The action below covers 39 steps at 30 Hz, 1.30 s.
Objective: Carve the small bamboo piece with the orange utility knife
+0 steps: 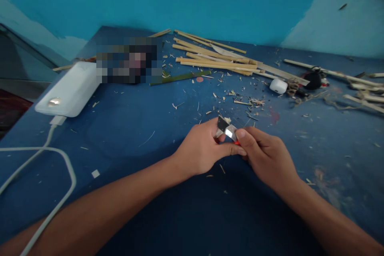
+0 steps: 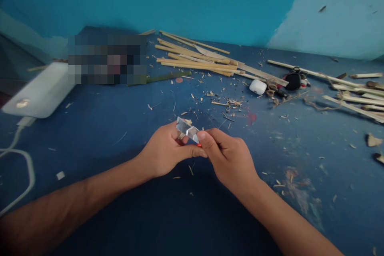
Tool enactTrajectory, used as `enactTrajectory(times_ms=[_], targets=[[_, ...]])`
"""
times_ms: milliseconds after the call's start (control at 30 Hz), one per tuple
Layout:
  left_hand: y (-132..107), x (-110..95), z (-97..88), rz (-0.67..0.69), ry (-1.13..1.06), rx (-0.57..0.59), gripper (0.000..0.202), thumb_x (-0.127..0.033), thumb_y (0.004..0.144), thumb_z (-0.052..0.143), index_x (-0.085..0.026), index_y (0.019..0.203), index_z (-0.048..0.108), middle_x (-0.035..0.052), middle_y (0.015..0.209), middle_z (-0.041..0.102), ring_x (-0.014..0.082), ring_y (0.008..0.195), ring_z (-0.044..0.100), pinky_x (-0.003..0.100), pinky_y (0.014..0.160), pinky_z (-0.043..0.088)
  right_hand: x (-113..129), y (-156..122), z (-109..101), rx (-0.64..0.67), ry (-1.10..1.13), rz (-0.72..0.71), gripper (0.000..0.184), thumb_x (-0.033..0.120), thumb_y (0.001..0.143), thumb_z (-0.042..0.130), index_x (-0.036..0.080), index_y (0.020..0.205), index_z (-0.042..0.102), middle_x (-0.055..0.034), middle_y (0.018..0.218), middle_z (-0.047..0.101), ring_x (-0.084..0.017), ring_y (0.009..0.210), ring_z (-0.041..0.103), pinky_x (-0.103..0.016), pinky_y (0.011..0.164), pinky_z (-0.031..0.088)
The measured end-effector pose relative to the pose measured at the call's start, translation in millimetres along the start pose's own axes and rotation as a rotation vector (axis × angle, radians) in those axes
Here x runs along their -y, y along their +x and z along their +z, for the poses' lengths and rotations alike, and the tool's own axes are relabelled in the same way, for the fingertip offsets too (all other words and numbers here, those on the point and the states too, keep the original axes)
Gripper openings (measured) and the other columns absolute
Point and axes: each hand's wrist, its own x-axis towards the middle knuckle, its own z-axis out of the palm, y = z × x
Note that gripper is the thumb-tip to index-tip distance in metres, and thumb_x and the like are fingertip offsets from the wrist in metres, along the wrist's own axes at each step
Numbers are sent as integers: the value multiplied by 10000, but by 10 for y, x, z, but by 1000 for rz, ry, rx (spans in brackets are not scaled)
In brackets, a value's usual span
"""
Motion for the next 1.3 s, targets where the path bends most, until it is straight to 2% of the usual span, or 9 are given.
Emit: enactTrajectory(times_ms=[200,400,533,833,1300], targets=[[-3,29,-7,5,-33,28,357,-371,654,733,-190,675,426,-70,609,459,84,548,393,220,486,301,7,10,-30,56,75,-11,427,431,909,413,198,553,443,46,460,434,-83,418,394,-214,417,292],[2,51,1,23,-61,49,298,-365,695,710,-197,774,477,-42,727,526,114,646,500,237,557,376,-40,41,-38,79,55,-3,439,462,913,402,195,568,448,43,471,454,-80,416,422,-206,408,305],[0,61,9,10,-88,54,339,-365,692,718,-203,878,485,-17,794,580,145,706,547,259,602,417,-54,57,-48,97,51,-11,445,473,918,390,192,577,449,40,475,467,-78,415,429,-202,411,316],[3,49,-5,18,-121,61,338,-355,689,725,-206,874,485,-6,823,612,164,737,579,281,631,440,-55,52,-51,113,58,-5,453,482,917,391,192,574,451,32,478,475,-84,424,448,-204,412,329],[10,53,-1,-20,-206,66,359,-312,649,755,-201,831,465,-43,741,557,118,660,529,241,587,421,-86,53,-48,141,97,2,450,504,912,393,190,600,471,37,487,481,-85,439,460,-200,418,334]])
